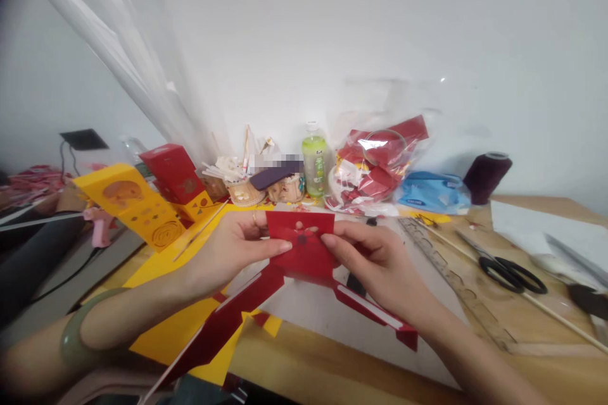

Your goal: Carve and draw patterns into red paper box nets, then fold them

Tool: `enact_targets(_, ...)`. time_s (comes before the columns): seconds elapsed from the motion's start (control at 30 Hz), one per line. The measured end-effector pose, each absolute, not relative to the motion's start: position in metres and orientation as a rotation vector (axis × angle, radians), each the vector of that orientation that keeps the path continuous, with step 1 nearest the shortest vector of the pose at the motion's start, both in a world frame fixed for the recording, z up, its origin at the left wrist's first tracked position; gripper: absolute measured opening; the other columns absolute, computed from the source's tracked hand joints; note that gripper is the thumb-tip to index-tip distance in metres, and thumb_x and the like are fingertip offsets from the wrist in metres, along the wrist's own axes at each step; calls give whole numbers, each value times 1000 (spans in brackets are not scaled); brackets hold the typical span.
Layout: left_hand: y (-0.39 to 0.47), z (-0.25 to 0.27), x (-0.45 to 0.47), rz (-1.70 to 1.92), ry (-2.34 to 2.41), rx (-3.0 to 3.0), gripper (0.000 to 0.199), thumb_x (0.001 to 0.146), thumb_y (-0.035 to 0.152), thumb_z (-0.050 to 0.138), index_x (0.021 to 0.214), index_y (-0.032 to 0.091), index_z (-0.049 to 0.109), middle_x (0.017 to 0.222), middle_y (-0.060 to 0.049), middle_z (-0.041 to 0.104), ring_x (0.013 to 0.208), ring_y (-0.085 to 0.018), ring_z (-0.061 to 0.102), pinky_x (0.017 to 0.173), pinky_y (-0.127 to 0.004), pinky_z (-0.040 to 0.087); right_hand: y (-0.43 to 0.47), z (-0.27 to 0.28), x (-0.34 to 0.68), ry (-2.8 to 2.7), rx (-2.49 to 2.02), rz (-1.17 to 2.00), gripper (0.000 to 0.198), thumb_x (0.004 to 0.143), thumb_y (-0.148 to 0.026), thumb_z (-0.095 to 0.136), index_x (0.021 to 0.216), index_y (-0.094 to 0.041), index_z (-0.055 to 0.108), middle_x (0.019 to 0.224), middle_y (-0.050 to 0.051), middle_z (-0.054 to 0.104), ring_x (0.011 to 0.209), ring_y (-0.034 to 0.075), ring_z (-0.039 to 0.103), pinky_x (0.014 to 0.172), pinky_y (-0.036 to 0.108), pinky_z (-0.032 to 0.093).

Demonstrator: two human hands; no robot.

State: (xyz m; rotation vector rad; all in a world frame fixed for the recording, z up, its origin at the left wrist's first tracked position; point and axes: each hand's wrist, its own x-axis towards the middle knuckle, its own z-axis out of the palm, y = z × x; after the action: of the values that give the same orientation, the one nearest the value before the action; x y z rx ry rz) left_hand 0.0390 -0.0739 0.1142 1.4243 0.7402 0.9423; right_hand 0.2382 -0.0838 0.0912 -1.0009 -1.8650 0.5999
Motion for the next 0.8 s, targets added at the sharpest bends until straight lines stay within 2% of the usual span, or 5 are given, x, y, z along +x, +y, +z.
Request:
enact_targets(0.2,-71,115,40,908,740,1419,14,72,11,66,86,14,66,84,0,72,79,-12,68,74,-21,53,-83,91,239,-1869,-965,642,30,87,-32,52,59,-21,55,53,-4,50,49,10,46,45,20,37)
enact_targets(0.3,-71,117,40,970,722,1479,19,72,10,66,90,13,63,83,-1,71,80,-13,68,73,-22,54,-82,87,242,-1782,-925,660,12,86,-34,56,89,-27,64,58,-4,58,52,12,52,49,21,42)
enact_targets(0.4,-70,116,37,1107,710,1616,15,72,8,66,84,15,59,77,1,69,75,-13,68,68,-22,54,-80,82,247,-1737,-814,749,27,89,-39,51,113,-33,59,68,-3,65,61,13,59,59,24,48)
enact_targets(0.53,-63,111,32,1359,558,2122,12,76,6,63,68,14,58,80,-3,66,79,-13,64,73,-24,51,-77,79,251,-1709,-730,762,25,93,-38,43,108,-32,63,81,-1,70,75,15,64,70,27,50)
enact_targets(0.8,-52,104,21,1718,191,3081,18,88,14,52,71,17,60,71,-1,62,80,-14,63,73,-26,55,-81,84,244,-1765,-779,299,7,84,-27,59,90,-26,64,81,1,67,72,15,60,64,26,47)
